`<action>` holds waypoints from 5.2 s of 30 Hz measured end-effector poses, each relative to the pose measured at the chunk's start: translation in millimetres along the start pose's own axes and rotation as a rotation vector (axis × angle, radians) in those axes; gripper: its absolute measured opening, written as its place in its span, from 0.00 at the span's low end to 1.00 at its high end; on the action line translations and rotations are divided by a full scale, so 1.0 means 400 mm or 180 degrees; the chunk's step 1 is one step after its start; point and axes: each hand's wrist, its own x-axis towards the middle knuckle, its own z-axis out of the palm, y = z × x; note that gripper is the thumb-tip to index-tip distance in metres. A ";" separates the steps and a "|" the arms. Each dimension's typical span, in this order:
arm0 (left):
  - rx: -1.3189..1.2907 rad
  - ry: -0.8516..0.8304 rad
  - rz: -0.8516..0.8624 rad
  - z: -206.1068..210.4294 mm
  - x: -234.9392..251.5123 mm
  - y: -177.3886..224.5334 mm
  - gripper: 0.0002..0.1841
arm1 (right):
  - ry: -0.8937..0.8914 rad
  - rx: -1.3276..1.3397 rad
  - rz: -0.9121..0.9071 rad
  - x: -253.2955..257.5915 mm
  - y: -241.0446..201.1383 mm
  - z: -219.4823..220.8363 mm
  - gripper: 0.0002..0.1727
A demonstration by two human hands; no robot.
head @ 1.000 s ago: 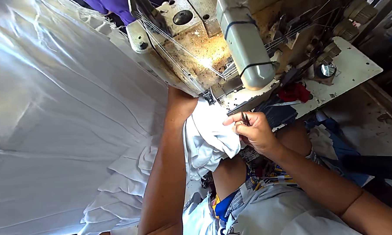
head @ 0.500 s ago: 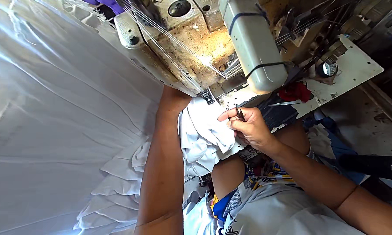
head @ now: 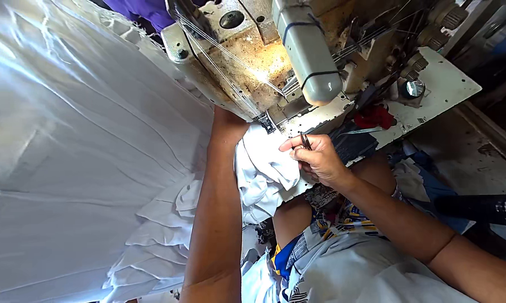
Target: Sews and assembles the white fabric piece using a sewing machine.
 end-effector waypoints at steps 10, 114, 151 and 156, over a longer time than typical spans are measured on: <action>0.1123 -0.0369 0.0408 -0.017 -0.274 0.190 0.19 | -0.0239 -0.0139 -0.0219 0.010 -0.027 -0.005 0.08; 0.2256 -0.0322 0.1051 -0.011 -0.300 0.199 0.12 | -0.0539 -0.0860 -0.1112 -0.113 -0.002 -0.101 0.04; 0.1590 -0.0304 0.0838 -0.009 -0.242 0.166 0.26 | -0.0395 -0.0773 -0.1232 0.000 -0.020 -0.033 0.03; 0.1892 0.0334 0.0803 0.049 -0.239 0.154 0.17 | -0.0229 -0.0799 -0.1358 0.012 -0.056 0.009 0.01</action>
